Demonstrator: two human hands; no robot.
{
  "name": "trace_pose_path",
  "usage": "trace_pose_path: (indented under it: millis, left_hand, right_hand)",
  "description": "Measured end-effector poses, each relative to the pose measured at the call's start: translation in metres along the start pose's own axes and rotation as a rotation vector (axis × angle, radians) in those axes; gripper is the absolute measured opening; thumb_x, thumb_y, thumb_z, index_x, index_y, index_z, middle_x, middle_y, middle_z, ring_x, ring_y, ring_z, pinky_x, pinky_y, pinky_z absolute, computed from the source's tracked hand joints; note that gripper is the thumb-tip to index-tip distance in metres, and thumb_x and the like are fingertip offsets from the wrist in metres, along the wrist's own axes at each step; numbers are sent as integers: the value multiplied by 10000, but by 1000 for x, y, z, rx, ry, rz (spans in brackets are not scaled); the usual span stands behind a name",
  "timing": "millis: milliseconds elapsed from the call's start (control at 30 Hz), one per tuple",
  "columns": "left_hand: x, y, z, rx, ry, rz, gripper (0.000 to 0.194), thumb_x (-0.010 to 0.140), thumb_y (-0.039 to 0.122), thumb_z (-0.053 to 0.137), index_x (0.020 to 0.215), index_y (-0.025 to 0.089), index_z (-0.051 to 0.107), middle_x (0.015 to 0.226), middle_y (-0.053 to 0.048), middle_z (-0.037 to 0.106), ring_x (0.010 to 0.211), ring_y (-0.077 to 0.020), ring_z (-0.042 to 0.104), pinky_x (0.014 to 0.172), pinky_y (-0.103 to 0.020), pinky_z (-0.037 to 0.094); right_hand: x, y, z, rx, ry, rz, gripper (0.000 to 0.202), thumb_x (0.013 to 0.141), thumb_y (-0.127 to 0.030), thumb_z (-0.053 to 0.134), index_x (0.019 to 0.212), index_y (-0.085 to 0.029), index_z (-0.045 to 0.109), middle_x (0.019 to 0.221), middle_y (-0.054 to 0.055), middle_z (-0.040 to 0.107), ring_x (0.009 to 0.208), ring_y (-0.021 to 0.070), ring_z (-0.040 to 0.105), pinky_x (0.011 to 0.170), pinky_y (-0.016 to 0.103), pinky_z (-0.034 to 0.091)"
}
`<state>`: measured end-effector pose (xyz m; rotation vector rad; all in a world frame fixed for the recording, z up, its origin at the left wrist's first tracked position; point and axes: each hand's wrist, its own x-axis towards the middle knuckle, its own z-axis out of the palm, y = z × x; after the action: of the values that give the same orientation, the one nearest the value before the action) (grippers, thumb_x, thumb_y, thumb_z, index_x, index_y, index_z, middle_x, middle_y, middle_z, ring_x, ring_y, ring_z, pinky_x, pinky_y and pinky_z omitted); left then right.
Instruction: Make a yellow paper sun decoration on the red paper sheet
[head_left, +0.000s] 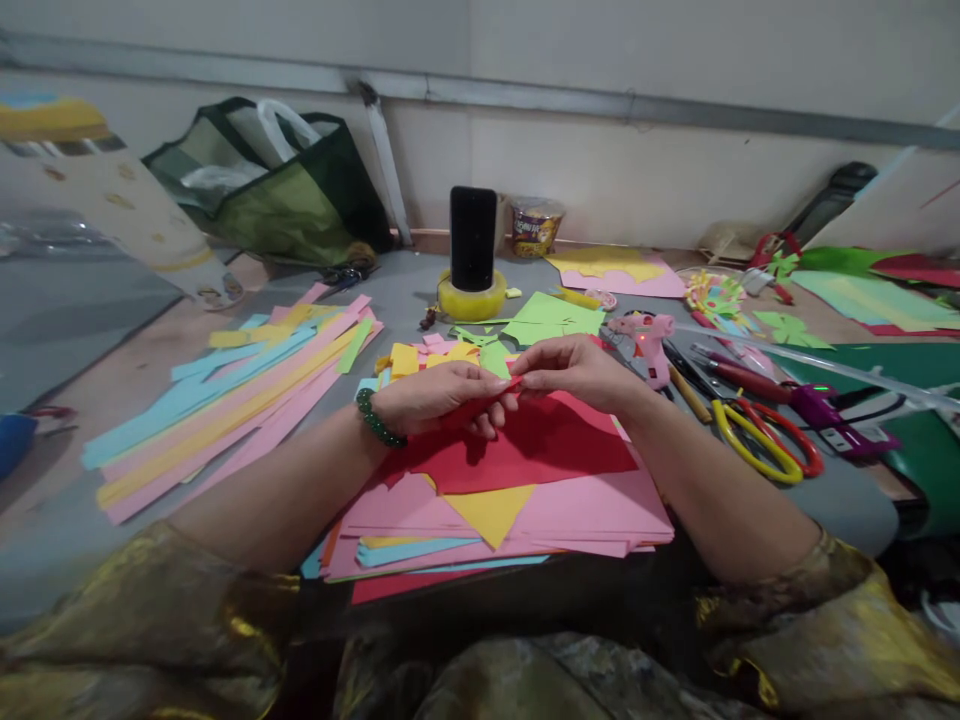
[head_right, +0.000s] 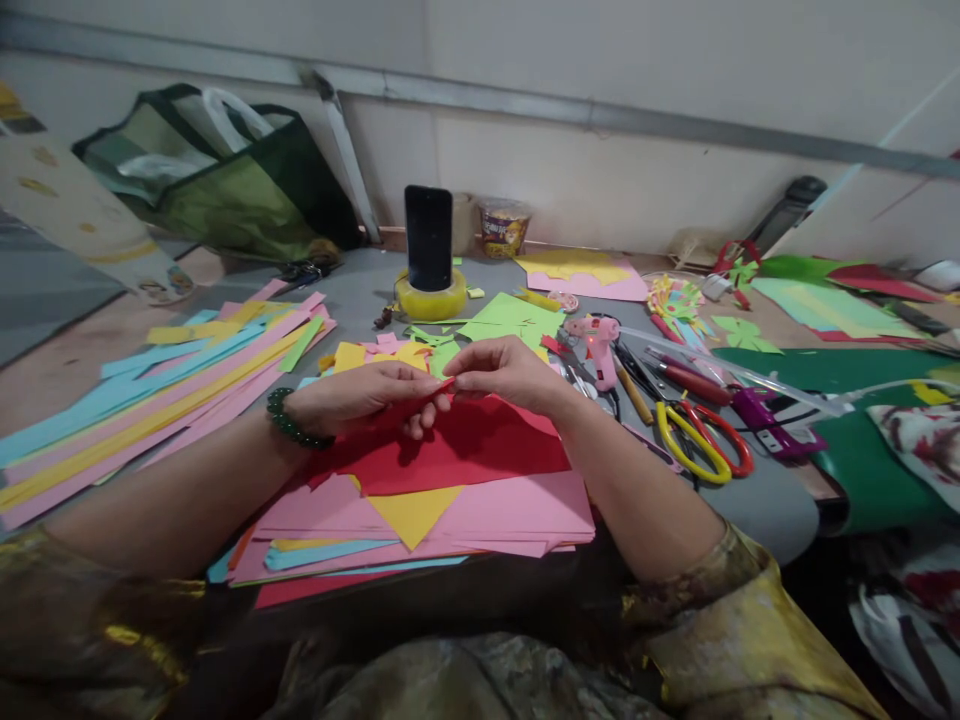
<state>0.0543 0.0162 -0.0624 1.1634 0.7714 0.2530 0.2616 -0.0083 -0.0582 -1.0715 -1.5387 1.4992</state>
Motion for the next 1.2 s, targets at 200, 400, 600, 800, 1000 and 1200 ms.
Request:
trace_pose_path:
  millis: [200, 400, 600, 800, 1000, 1200]
  left_hand:
    - [0, 1, 6, 47, 54, 61, 317, 865, 368, 706, 683, 110, 680, 576, -38, 668, 497, -107, 614, 518, -200, 529]
    - [-1, 0, 10, 31, 71, 32, 300, 885, 351, 677, 700, 114, 686, 559, -35, 654, 469, -109, 599, 480, -207, 529]
    - [1, -2, 9, 20, 63, 37, 292, 797, 388, 768, 710, 124, 677, 545, -7, 634, 437, -97, 577, 436, -196, 518]
    - [2, -4, 8, 26, 81, 41, 339, 701, 409, 833, 672, 131, 642, 534, -15, 639, 446, -134, 608, 439, -239, 528]
    - [2, -4, 10, 40, 108, 63, 353, 637, 399, 872, 673, 113, 666, 619, -54, 701, 491, -159, 658, 462, -237, 526]
    - [3, -5, 8, 15, 110, 50, 301, 678, 366, 851, 710, 113, 691, 638, -51, 701, 497, -157, 649, 465, -262, 554]
  right_hand:
    - [0, -1, 5, -73, 110, -3, 290, 634, -385, 842, 765, -152, 732, 649, 2, 706, 591, 101, 640, 591, 224, 525]
    - [2, 4, 8, -62, 153, -8, 354, 540, -404, 895, 715, -147, 725, 634, 14, 711, 595, 129, 672, 576, 233, 535]
    - [2, 4, 8, -10, 136, -4, 323, 523, -347, 904, 702, -147, 725, 634, 3, 714, 603, 134, 685, 635, 265, 584]
    - [0, 2, 8, -17, 145, -8, 238, 564, -278, 867, 693, -143, 719, 612, -1, 709, 583, 118, 669, 611, 242, 565]
    - [1, 4, 6, -54, 145, -13, 241, 563, -275, 864, 707, -145, 722, 655, 10, 723, 625, 140, 688, 630, 256, 565]
    - [0, 0, 7, -96, 131, 19, 230, 655, -340, 828, 722, -152, 713, 649, 16, 718, 612, 129, 682, 582, 223, 544]
